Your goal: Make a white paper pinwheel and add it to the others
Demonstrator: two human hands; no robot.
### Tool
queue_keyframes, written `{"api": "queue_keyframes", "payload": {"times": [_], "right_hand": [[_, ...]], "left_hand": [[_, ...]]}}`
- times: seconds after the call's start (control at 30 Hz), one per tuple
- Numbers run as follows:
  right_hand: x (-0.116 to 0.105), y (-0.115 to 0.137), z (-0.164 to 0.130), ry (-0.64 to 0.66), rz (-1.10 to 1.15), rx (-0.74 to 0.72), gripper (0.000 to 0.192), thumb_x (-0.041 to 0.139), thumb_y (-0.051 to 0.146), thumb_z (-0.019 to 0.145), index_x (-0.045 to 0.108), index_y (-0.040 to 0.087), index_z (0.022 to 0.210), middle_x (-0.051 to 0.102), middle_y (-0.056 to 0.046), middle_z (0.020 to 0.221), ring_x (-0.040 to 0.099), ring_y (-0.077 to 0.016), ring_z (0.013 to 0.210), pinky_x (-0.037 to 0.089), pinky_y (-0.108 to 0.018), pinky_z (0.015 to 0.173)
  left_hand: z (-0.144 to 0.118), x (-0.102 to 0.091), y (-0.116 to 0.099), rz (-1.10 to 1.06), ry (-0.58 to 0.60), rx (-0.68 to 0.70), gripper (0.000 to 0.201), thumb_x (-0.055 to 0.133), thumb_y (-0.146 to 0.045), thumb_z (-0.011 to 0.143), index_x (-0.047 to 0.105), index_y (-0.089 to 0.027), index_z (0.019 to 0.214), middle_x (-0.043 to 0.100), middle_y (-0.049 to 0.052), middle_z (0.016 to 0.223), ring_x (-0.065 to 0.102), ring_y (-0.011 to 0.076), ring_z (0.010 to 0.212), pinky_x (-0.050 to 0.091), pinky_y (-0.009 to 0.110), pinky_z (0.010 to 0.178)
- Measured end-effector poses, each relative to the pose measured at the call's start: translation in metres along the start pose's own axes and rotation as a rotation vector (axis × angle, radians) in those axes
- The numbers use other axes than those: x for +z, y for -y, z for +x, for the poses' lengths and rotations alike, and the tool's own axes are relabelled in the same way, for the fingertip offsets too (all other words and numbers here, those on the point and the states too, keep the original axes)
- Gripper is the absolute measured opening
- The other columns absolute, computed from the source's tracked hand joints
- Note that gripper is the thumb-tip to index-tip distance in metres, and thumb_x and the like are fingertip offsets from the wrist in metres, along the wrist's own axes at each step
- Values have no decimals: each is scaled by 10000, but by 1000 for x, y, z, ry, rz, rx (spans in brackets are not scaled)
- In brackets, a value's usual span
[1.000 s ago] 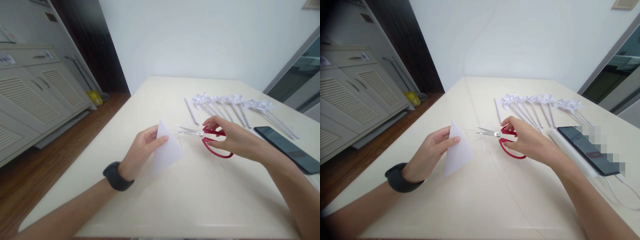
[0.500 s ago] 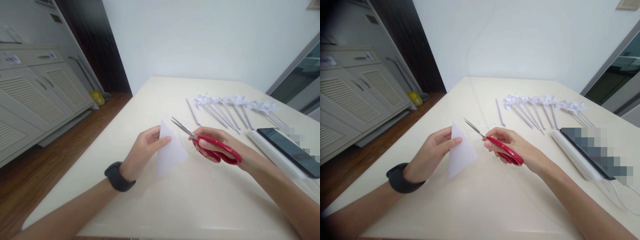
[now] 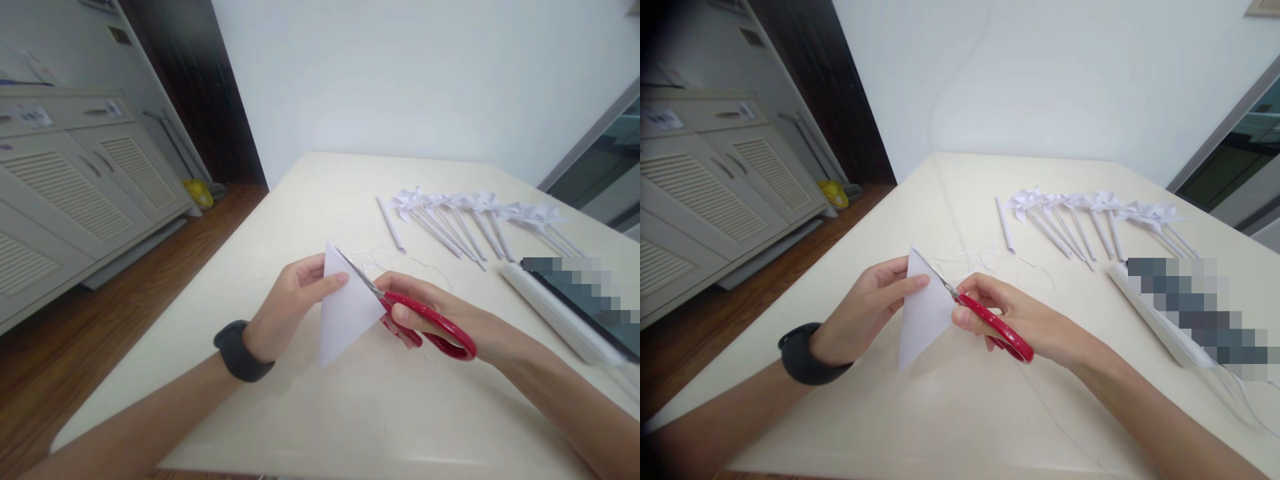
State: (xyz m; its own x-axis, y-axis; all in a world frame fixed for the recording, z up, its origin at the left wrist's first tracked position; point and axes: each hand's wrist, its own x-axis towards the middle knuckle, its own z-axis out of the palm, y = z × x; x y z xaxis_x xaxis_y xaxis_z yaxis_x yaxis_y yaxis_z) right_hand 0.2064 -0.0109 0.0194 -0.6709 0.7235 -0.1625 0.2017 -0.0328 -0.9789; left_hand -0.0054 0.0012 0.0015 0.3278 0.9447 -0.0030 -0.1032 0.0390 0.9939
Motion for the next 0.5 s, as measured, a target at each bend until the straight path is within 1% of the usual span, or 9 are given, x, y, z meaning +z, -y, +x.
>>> {"api": "queue_keyframes", "payload": {"times": [0.23, 0.4, 0.5], "right_hand": [[2, 1, 0, -13, 16, 7, 247, 511, 421, 853, 469, 199, 954, 440, -2, 802, 445, -100, 681, 421, -226, 590], [3, -2, 1, -31, 10, 12, 250, 509, 430, 850, 476, 203, 952, 444, 12, 754, 443, -94, 633, 407, -224, 562], [4, -3, 2, -50, 10, 30, 256, 508, 443, 848, 475, 210, 947, 446, 24, 726, 440, -87, 592, 382, -224, 541]], "left_hand": [[1, -2, 2, -36, 45, -33, 324, 577, -294, 812, 609, -170, 1109, 672, 74, 1057, 631, 217, 899, 485, 287, 736], [1, -1, 1, -12, 34, -46, 333, 584, -309, 803, 615, -155, 1097, 675, 81, 1046, 626, 225, 910, 483, 287, 724], [1, 0, 1, 0, 29, -51, 331, 581, -321, 801, 623, -150, 1081, 683, 83, 1021, 633, 222, 876, 482, 290, 710]]}}
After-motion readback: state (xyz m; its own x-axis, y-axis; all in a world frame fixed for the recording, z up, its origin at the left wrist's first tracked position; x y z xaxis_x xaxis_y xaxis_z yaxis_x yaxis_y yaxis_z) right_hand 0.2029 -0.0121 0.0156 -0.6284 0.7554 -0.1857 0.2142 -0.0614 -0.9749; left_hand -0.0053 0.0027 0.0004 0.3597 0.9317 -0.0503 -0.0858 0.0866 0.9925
